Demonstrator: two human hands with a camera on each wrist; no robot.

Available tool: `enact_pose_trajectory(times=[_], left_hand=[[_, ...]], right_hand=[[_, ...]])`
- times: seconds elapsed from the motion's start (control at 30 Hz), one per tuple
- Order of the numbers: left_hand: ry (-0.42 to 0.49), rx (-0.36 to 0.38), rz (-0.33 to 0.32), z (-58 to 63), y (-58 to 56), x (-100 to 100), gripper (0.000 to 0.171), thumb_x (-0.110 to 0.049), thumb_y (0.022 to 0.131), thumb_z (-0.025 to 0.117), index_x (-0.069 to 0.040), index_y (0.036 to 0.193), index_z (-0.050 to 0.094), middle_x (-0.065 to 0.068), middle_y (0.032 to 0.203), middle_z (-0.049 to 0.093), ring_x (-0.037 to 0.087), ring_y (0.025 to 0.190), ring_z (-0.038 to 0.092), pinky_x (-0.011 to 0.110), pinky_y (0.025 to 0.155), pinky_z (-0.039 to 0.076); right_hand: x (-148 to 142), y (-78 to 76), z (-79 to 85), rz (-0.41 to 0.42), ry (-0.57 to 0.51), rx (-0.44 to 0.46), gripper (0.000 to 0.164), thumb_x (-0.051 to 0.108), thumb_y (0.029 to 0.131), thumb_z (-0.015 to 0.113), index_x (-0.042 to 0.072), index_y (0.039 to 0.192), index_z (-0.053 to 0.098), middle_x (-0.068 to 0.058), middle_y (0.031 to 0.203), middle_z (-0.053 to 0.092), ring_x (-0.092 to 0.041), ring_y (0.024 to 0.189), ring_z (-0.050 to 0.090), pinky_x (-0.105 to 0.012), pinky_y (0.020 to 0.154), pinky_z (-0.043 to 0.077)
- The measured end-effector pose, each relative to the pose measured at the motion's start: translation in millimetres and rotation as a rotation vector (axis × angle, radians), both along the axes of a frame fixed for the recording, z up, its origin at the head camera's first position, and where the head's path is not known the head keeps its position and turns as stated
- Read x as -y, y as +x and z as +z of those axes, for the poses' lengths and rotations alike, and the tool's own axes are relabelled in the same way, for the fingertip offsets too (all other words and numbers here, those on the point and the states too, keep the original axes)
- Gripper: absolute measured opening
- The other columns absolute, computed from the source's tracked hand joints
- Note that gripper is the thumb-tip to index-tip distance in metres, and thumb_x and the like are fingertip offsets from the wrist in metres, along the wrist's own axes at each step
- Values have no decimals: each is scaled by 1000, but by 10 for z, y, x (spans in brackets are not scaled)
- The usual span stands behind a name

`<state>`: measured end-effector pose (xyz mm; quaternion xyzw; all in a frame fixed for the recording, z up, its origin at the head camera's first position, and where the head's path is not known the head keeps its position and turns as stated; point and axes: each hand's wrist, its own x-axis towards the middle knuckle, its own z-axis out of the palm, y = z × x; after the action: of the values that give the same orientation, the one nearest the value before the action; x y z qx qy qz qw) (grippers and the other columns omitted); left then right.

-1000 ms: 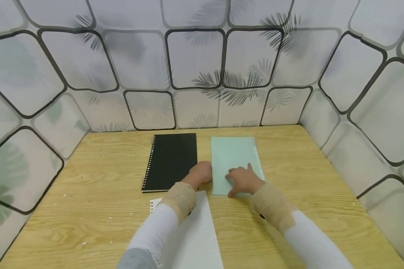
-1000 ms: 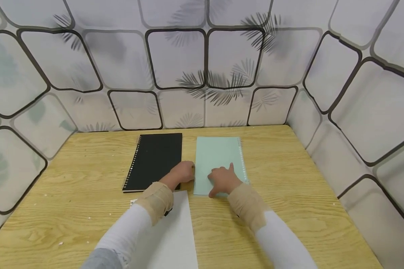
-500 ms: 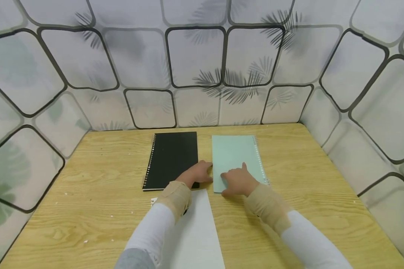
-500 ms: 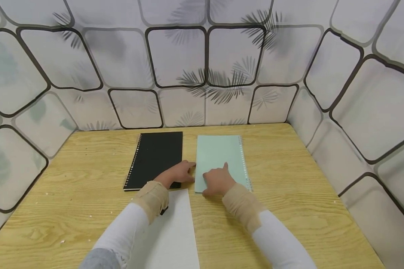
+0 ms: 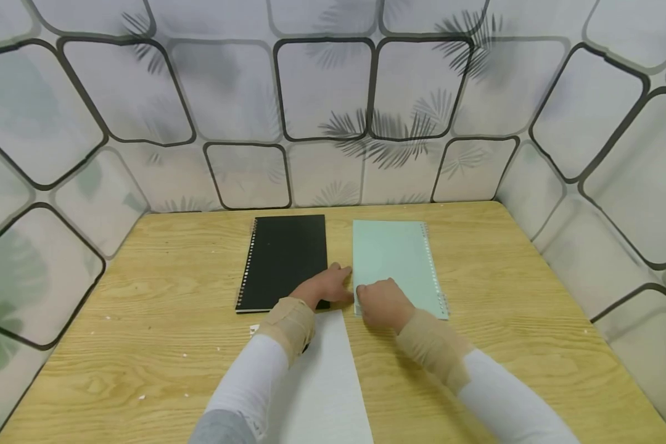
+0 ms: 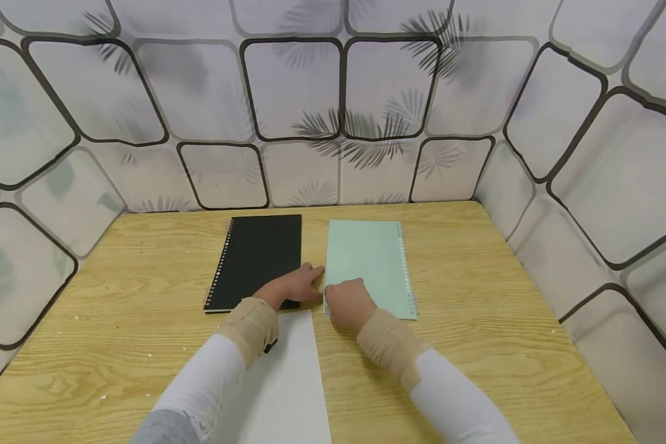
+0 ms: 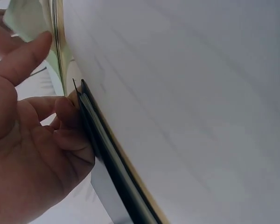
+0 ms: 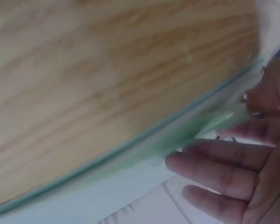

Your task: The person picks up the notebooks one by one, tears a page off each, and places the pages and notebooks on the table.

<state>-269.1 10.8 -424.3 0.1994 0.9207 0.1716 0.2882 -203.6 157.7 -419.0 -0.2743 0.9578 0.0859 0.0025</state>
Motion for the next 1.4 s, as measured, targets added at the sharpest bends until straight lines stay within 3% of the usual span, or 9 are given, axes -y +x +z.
enact_pose_trajectory(times=[0.27,0.43,0.63,0.73,0.8,0.93,1.03,1.2,1.4], left_hand=[[-9,23,-32,23,24,-41,80,-27,86,61,-14,149,14,14,151,16,28,137,29,39,108,34],[-34,-31,-30,33,89,-134,85,-43,86,60,-13,150,12,16,149,21,31,127,43,42,103,39],[-126,-108,-43,21,126,-187,82,-48,84,61,-23,149,18,16,143,30,32,110,54,42,93,46],[-125,-68,-35,25,124,-177,81,-47,84,62,-31,148,16,16,148,23,32,114,51,43,95,45],[-108,-10,-22,37,119,-164,74,-43,87,57,-34,148,15,15,153,14,33,123,45,44,100,41],[-50,113,18,79,104,-140,60,-35,95,41,-30,148,16,12,157,0,33,142,19,48,112,23],[-44,111,18,88,106,-141,59,-44,95,37,-29,148,17,12,157,1,32,144,13,50,114,19],[-105,-5,4,58,149,-174,87,-63,78,59,-32,148,17,13,155,13,33,135,34,48,106,34],[-122,-45,31,49,165,-194,91,-58,75,66,-33,148,18,11,154,15,31,130,40,46,105,37]], right_hand=[[41,18,-18,-58,-1,-24,14,21,87,57,7,85,58,1,52,50,-8,44,45,-27,44,45],[-4,29,68,-73,-52,-23,28,18,89,56,4,114,56,0,52,49,-9,42,42,-26,40,38],[-146,46,222,25,-122,-188,59,11,85,62,15,139,39,-7,66,57,-9,37,31,-21,37,28],[-259,55,305,70,-169,-292,57,8,82,63,17,135,44,-9,86,64,-7,37,24,-18,37,21],[-348,61,375,93,-214,-345,44,6,80,63,13,122,53,-9,95,66,-6,36,22,-18,37,20],[-568,108,559,67,-311,-395,19,3,76,60,6,95,58,-9,97,66,-7,37,23,-20,37,21],[-784,167,698,-21,-374,-437,14,4,76,59,3,90,59,-12,88,66,-6,38,23,-19,36,20],[-1256,276,899,-245,-416,-472,9,8,78,62,1,80,58,-15,70,62,-9,36,29,-21,34,21],[-1829,373,1010,-563,-448,-121,17,17,89,52,2,95,54,-16,77,62,-16,49,45,-29,40,32]])
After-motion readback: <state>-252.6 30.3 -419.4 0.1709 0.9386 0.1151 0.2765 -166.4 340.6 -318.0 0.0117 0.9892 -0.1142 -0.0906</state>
